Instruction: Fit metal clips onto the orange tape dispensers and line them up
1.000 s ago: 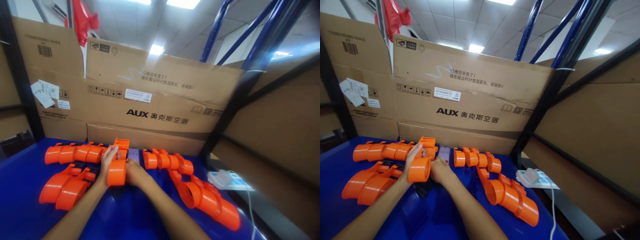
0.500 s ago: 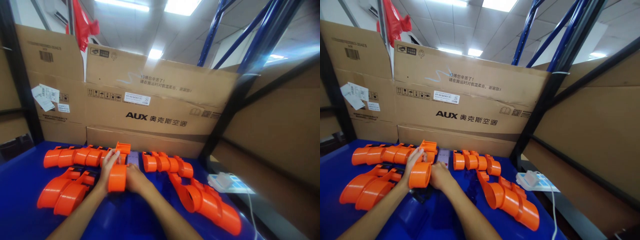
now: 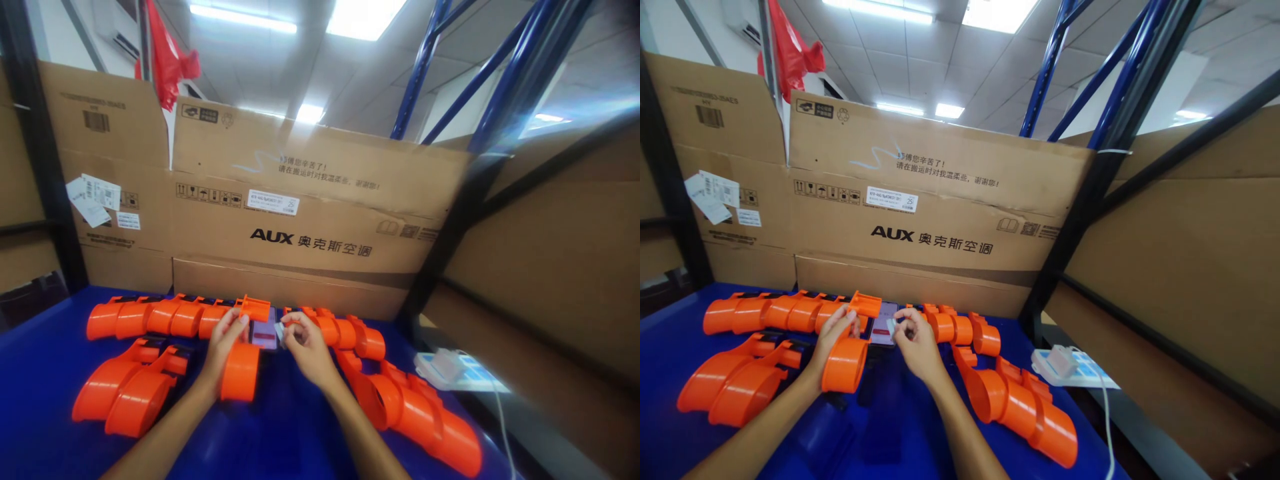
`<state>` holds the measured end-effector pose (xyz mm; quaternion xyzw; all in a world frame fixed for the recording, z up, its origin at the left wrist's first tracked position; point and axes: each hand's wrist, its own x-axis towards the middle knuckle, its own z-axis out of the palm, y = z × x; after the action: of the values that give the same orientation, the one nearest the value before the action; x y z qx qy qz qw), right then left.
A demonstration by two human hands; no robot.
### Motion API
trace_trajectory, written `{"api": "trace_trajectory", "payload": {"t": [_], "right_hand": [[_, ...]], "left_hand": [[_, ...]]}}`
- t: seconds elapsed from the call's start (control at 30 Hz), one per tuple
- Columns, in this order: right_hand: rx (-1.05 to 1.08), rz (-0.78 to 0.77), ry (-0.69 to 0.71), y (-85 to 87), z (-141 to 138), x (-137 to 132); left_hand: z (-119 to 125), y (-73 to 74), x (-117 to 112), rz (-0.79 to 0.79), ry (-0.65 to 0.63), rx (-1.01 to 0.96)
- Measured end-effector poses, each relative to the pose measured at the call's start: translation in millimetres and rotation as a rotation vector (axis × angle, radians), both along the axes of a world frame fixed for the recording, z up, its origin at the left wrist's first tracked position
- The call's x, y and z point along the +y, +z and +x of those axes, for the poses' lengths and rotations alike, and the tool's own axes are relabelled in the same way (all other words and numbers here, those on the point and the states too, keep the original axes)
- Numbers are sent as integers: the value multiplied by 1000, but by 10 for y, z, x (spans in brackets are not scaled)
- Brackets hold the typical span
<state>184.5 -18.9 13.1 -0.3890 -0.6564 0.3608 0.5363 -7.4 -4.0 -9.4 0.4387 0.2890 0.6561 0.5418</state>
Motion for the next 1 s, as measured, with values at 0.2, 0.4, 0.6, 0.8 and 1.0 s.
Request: {"api": "trace_trajectory", "payload": {"t": [0.2,0.4,0.6,0.8,1.0], "right_hand": [[129,-61,-8,-62,101,-59],[308,-62,-81,-56,215,-39],[323,-96,-48,-47,265,-50],[334,-94,92,-42,215,-75],[172,32,-60,-63,215,-16]], "left_hand": [[72,-21,-85,-32,-27,74],[94,-38,-166,-44,-50,99],[97,-101,-143,-18,-52,141],[104,-104,-136,-12,-50,134],[125,-113,-157,-27,-89,108]]}}
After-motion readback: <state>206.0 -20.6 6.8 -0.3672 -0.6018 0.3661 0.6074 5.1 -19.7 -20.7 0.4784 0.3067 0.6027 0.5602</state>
